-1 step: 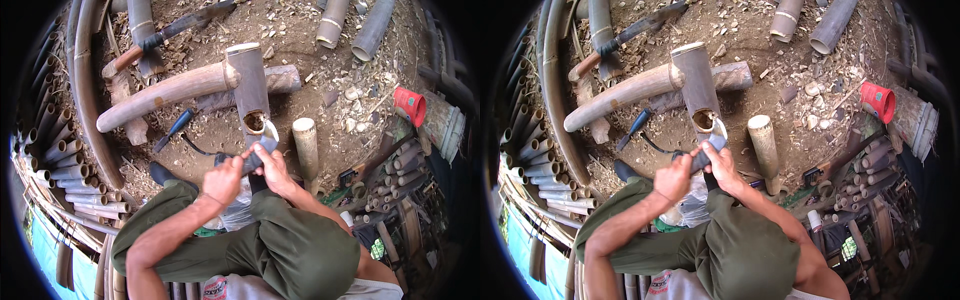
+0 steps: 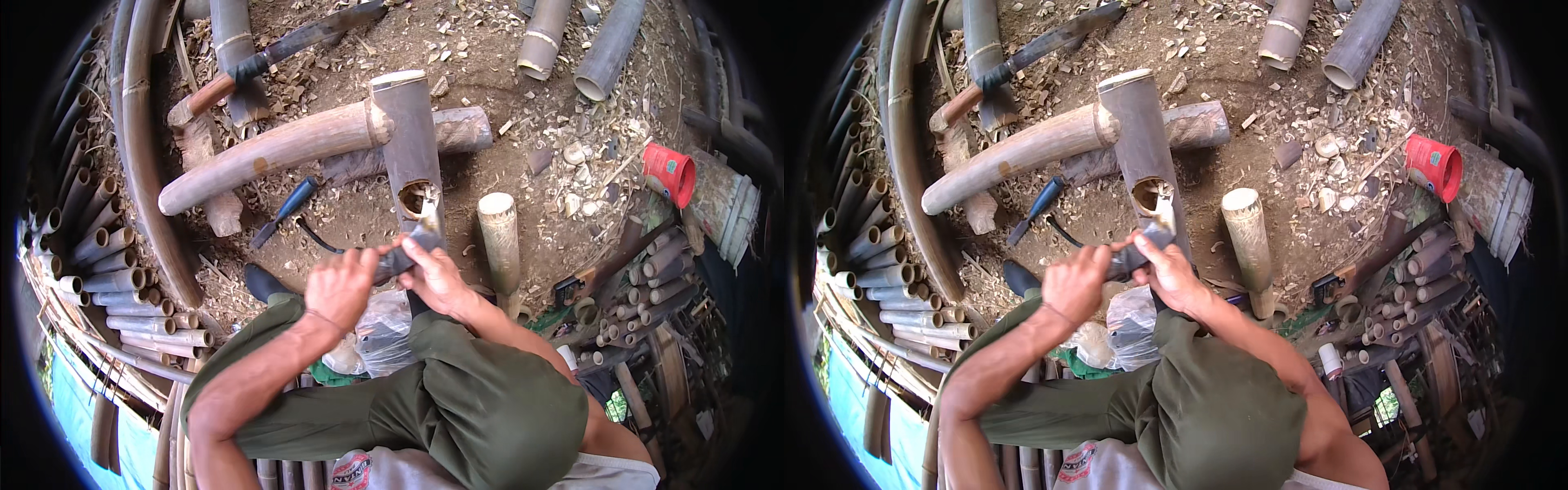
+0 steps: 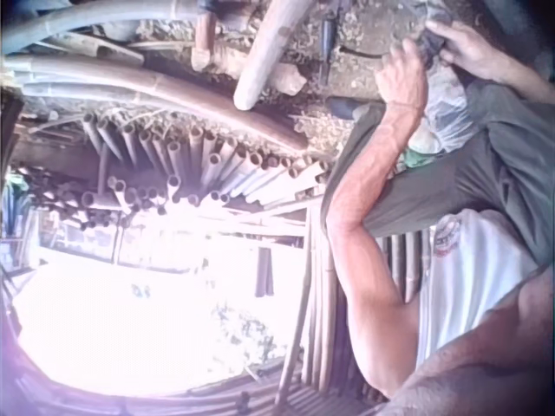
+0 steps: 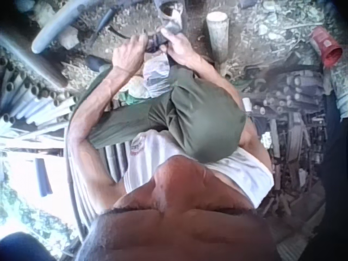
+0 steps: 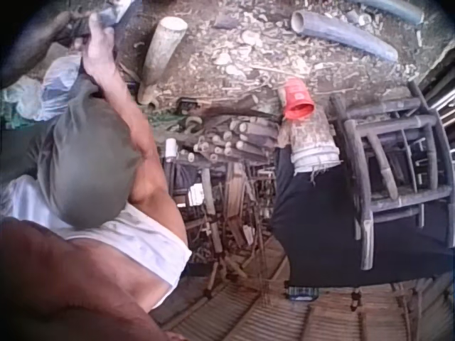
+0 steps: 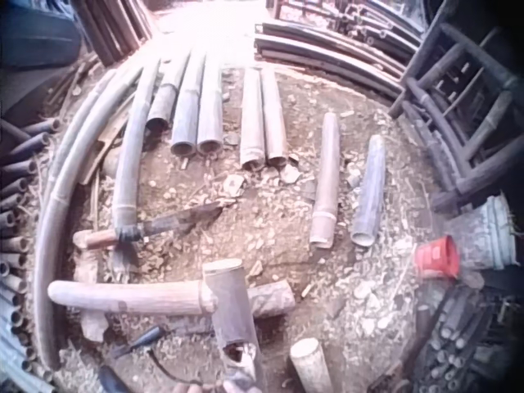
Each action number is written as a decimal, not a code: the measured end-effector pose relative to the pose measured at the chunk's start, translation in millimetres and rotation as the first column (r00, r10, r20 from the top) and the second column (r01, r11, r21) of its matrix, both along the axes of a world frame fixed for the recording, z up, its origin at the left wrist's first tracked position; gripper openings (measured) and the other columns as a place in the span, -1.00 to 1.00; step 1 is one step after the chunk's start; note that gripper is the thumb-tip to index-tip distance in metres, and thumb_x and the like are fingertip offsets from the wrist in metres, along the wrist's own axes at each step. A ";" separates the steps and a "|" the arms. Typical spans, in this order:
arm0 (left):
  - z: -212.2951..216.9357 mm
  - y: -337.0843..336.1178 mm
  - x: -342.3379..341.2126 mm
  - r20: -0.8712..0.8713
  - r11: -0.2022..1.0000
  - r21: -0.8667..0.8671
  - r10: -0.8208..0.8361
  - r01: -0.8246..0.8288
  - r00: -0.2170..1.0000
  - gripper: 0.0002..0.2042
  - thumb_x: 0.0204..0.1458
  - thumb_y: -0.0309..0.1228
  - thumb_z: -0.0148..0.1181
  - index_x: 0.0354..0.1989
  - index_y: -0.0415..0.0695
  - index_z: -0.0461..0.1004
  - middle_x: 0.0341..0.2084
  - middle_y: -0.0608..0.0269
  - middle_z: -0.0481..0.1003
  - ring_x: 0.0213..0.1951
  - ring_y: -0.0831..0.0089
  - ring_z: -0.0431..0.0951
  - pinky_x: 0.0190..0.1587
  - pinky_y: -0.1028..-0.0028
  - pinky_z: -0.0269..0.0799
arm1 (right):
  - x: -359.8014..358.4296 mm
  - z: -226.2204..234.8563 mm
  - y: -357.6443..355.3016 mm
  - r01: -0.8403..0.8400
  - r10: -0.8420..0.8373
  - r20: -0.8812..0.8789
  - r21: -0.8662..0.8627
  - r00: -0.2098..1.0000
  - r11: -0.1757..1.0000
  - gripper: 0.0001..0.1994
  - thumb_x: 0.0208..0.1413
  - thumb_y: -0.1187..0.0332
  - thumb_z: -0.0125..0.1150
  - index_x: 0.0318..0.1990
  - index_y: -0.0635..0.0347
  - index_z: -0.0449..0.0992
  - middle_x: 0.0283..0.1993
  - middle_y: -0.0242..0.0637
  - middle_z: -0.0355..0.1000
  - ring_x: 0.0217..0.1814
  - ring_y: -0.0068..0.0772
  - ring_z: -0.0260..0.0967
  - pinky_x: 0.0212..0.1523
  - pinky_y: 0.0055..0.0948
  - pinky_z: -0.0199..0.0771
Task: The person measures and cuts bamboo poles, then uses a knife to carve and shape a hole in a larger bamboo section by hand.
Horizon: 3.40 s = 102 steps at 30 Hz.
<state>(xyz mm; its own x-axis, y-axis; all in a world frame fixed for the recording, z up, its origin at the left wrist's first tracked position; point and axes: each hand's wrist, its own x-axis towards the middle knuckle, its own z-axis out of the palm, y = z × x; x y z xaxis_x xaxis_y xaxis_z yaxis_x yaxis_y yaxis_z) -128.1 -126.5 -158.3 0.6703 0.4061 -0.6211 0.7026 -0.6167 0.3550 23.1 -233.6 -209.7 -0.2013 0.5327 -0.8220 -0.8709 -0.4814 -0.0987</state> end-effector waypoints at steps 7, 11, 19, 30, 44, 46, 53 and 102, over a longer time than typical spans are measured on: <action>17.5 96.6 12.6 -0.117 0.880 -0.349 -0.381 0.322 0.917 -0.71 -0.13 -0.41 0.24 -0.18 -0.13 0.42 -0.46 0.03 0.60 -0.38 0.09 0.64 -0.32 0.15 0.54 | 2.0 5.7 17.4 -0.017 0.018 -0.274 0.006 0.962 1.000 -0.71 0.32 0.25 0.07 0.10 0.16 0.43 -0.25 -0.32 0.52 -0.62 -0.61 0.25 -0.37 -0.38 0.45; -4.0 26.0 -8.0 -0.035 0.925 -0.380 -0.025 0.010 0.999 -0.62 -0.15 -0.34 0.26 -0.13 -0.12 0.35 -0.46 -0.01 0.58 -0.37 -0.02 0.62 -0.29 0.09 0.53 | 12.9 27.7 24.5 -0.182 0.214 0.160 -0.195 0.964 0.964 -0.77 0.24 0.29 0.15 -0.11 0.27 0.55 -0.44 -0.33 0.54 -0.65 -0.70 0.21 -0.50 -0.55 0.37; -12.5 -92.1 71.3 -0.215 0.454 -0.552 0.733 -0.699 0.646 -0.18 -0.13 -0.37 0.27 0.38 -0.13 0.06 -0.34 -0.37 0.53 -0.24 -0.24 0.57 -0.12 0.05 0.49 | 27.5 20.9 11.6 -0.421 0.563 0.766 -0.420 0.310 0.804 -0.68 0.25 0.21 0.03 -0.28 0.34 0.53 -0.52 -0.23 0.52 -0.46 -0.42 0.45 -0.38 -0.39 0.42; -23.3 23.2 -13.4 -0.028 0.888 -0.208 0.414 -0.410 0.910 -0.72 -0.15 -0.26 0.27 -0.29 -0.14 0.57 -0.46 -0.04 0.59 -0.39 0.00 0.63 -0.28 0.15 0.55 | -8.1 19.0 58.3 -0.386 0.345 0.434 0.006 0.832 0.922 -0.79 0.31 0.32 -0.01 -0.09 0.31 0.37 -0.16 -0.15 0.55 -0.46 -0.47 0.47 -0.37 -0.38 0.54; 35.0 124.9 163.2 -0.311 0.818 0.040 -0.535 0.574 0.785 -0.83 0.08 -0.30 0.16 -0.34 -0.02 0.68 -0.40 0.28 0.65 -0.29 0.33 0.67 -0.26 0.37 0.54 | 28.8 8.8 64.5 0.581 -0.549 -0.447 -0.076 0.707 0.810 -0.65 0.36 0.19 -0.16 -0.06 0.26 0.49 -0.27 -0.15 0.57 -0.17 -0.24 0.56 0.07 -0.15 0.53; 40.0 121.8 139.8 -0.238 0.876 -0.026 -0.474 0.482 0.848 -0.81 0.05 -0.27 0.18 -0.45 -0.06 0.66 -0.42 0.22 0.65 -0.36 0.30 0.67 -0.33 0.36 0.55 | 25.4 4.7 54.6 0.603 -0.532 -0.434 0.034 0.727 0.797 -0.72 0.32 0.23 -0.02 -0.03 0.24 0.46 -0.24 -0.19 0.54 -0.19 -0.26 0.53 0.08 -0.13 0.52; 49.3 27.1 40.1 -0.253 0.811 -0.537 0.107 -0.232 0.962 -0.37 -0.05 0.04 0.24 -0.11 -0.42 0.48 -0.25 -0.35 0.55 -0.13 -0.14 0.58 -0.04 0.15 0.49 | 24.1 53.2 5.7 -0.103 0.069 0.179 0.190 0.981 0.976 -0.67 0.25 0.26 0.16 0.11 0.08 0.34 -0.14 -0.38 0.45 -0.15 -0.54 0.40 -0.02 -0.45 0.37; -36.3 -20.1 108.0 -0.814 -0.680 -0.555 0.562 0.479 -0.145 -0.56 0.33 -0.06 -0.21 0.18 -0.09 0.33 0.14 0.15 0.45 0.15 0.29 0.45 0.18 0.22 0.35 | 93.9 77.3 189.4 -0.534 -0.152 0.757 -0.573 -0.636 -0.621 -0.84 -0.02 0.25 0.25 -0.44 0.12 0.64 -0.39 -0.24 0.61 -0.32 -0.28 0.61 -0.33 -0.31 0.56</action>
